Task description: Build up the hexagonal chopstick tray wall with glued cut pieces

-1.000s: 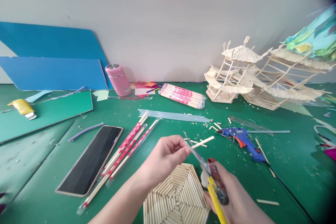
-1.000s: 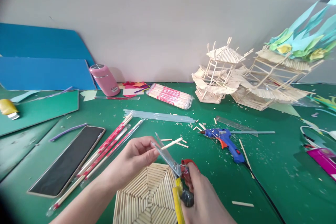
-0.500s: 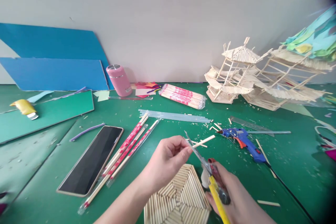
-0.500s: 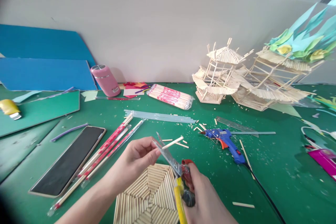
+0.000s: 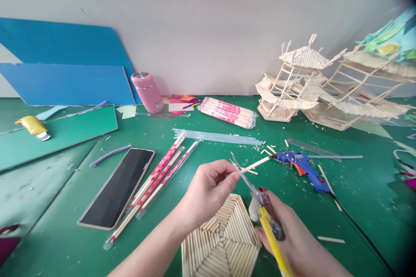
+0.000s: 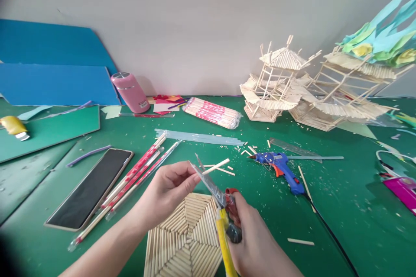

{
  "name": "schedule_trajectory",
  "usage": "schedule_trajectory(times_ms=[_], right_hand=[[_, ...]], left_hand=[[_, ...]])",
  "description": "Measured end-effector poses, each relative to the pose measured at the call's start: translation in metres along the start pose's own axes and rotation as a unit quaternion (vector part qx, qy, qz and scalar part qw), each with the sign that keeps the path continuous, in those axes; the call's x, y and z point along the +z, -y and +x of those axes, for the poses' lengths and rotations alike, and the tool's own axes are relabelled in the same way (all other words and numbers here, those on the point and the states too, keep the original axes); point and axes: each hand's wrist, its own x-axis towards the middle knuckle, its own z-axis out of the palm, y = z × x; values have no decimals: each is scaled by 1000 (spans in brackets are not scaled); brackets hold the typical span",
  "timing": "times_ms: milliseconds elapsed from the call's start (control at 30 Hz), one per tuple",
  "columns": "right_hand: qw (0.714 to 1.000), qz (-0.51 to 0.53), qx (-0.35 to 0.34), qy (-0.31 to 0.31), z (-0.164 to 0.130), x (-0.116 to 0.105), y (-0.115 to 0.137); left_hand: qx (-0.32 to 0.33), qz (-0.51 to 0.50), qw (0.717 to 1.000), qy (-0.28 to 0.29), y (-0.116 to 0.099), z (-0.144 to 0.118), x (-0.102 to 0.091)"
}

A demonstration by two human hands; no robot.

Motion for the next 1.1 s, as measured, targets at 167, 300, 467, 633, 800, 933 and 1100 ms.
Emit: schedule_trajectory(times_ms=[167,300,467,633,800,933,1100], right_hand=[[999,30,-5,32,2,-1,4],[999,20,-8,36,1,0,4],[999,17,-25,41,2,3,0],[998,-7,25,61,4,-1,-1],[996,5,51,68,5,0,-3],[997,31,27,73,6,3,-3],[997,15,2,80,7,-2,-2]], left_hand=[[9,31,999,8,1,-1,-3],[24,54,998,2,-1,-1,-6],[55,137,989,-30,-2,-3,-3],[144,273,948,-77,0,-3,-1],[205,383,895,-97,6,-4,-1],[207,384,894,-99,9,-4,0],[158,303,935,-96,2,-2,-3]])
